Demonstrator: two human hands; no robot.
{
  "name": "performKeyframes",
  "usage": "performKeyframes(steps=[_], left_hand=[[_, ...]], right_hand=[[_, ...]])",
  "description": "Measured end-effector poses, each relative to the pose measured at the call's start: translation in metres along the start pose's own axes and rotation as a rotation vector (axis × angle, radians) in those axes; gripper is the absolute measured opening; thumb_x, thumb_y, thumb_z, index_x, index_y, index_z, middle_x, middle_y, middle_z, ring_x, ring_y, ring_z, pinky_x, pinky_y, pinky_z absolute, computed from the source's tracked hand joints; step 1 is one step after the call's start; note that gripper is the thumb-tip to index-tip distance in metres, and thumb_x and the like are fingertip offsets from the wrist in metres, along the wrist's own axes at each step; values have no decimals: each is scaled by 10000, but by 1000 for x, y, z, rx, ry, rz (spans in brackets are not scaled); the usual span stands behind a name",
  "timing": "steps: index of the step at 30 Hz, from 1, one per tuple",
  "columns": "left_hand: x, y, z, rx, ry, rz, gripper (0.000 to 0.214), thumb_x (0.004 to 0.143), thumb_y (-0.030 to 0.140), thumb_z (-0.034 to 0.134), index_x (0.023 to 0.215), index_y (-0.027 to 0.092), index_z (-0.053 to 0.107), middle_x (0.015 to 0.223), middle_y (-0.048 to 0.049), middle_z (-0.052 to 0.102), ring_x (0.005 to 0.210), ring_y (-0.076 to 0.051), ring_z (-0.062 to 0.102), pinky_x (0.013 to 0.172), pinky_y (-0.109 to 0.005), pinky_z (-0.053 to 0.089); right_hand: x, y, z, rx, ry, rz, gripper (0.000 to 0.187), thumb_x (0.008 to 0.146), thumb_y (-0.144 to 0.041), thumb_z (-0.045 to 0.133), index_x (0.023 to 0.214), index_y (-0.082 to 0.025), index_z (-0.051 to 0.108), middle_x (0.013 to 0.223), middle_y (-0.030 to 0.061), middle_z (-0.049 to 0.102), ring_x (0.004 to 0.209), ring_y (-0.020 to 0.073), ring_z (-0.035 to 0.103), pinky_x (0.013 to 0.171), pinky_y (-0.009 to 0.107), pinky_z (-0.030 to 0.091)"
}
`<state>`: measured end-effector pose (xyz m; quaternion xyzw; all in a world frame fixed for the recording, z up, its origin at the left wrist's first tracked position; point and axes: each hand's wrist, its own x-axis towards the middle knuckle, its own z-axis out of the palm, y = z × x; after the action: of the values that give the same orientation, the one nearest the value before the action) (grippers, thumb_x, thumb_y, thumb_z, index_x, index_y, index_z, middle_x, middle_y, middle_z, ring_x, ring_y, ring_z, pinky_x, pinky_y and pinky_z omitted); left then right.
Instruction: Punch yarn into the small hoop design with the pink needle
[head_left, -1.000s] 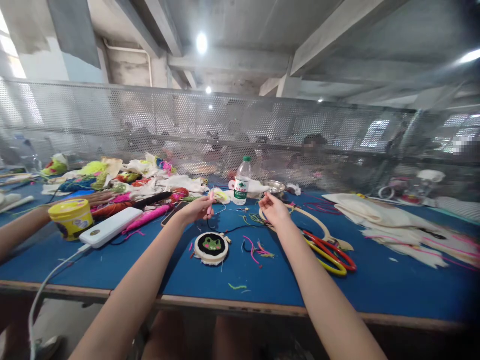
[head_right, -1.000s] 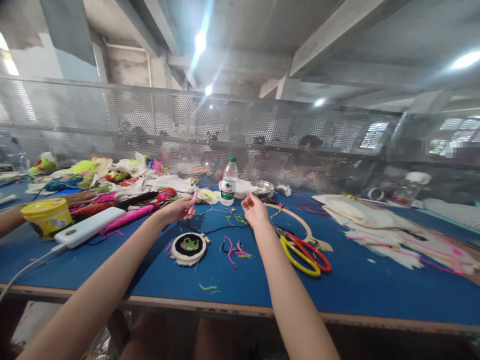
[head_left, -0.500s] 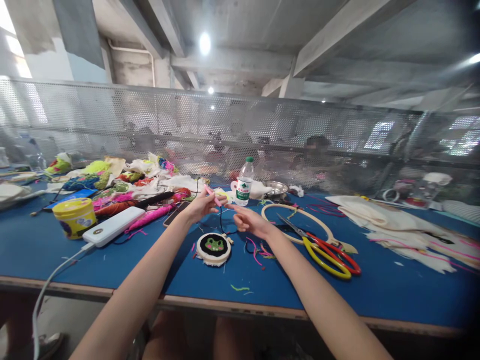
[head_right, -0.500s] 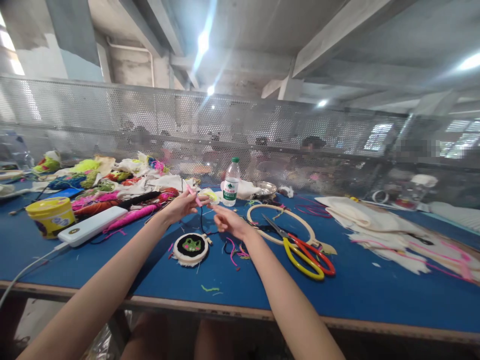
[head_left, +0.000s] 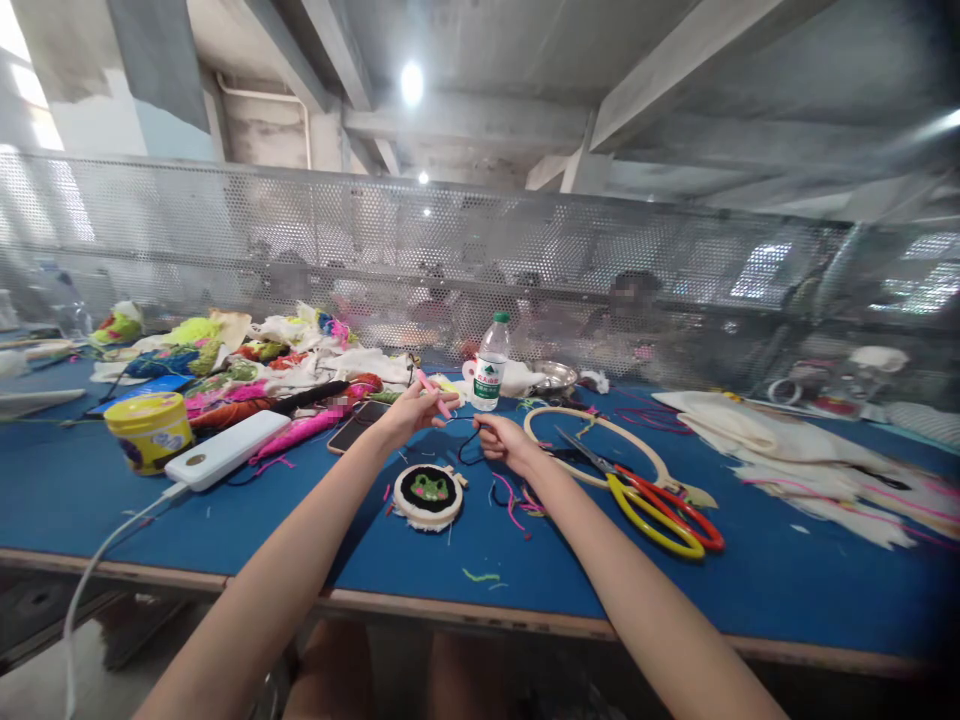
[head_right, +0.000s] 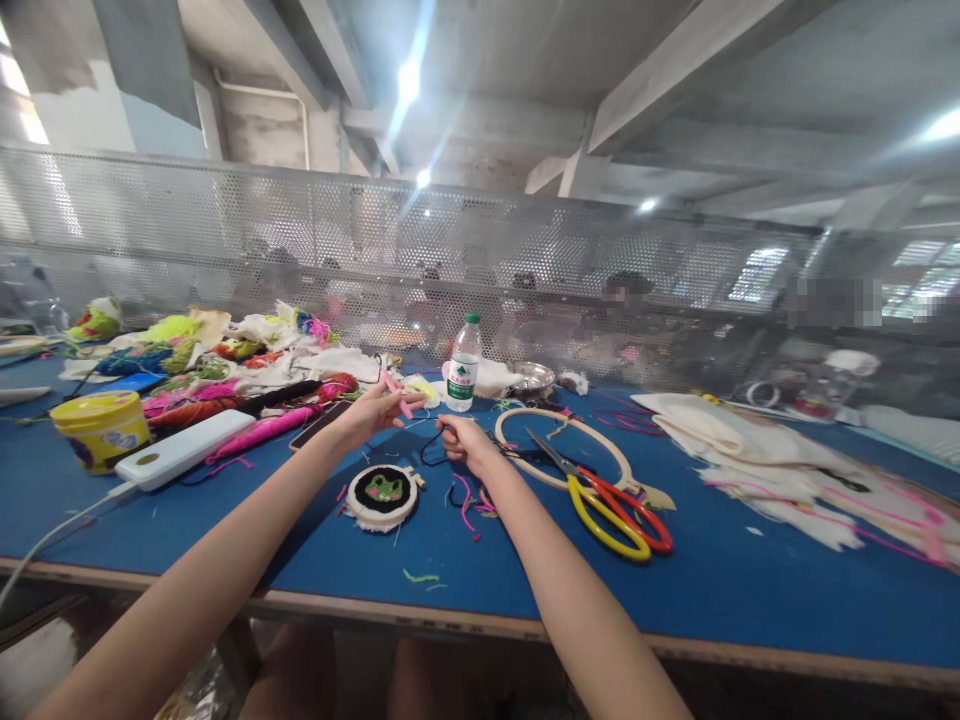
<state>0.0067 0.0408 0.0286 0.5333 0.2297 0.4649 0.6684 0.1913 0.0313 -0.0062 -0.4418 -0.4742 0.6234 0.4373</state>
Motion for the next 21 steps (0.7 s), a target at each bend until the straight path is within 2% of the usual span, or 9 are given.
performKeyframes(steps=[2,5,13,21], left_hand=[[0,0,0,-1,7,-1,170,778,187,590,846,167,436,1014,-148,631,950,-249,611,482,-185,503],[0,-1,1,-3,14,-10,181,765,188,606,847,163,446,998,-151,635,921,-252,623,482,-195,509],[0,-1,0,25,24,-29,135,791,183,570,855,159,453,998,-161,634,891,-242,632,521,-223,529],[-3,1,3,56,30,-38,180,783,206,584,866,160,431,1040,-184,613,907,-246,627,579,-256,534]], right_hand=[[4,1,-6,2,78,5,237,866,-318,475,983,-121,538,860,24,577,662,96,561,573,250,485],[6,2,-11,11,175,4,288,859,-309,488,1090,-140,509,1053,67,550,870,163,566,727,352,490],[5,-1,-15,42,312,10,306,856,-308,493,1115,-146,500,1100,75,533,923,181,554,767,382,478],[5,-2,-16,97,442,22,313,855,-309,493,1124,-149,495,1109,77,529,933,186,551,772,389,476]])
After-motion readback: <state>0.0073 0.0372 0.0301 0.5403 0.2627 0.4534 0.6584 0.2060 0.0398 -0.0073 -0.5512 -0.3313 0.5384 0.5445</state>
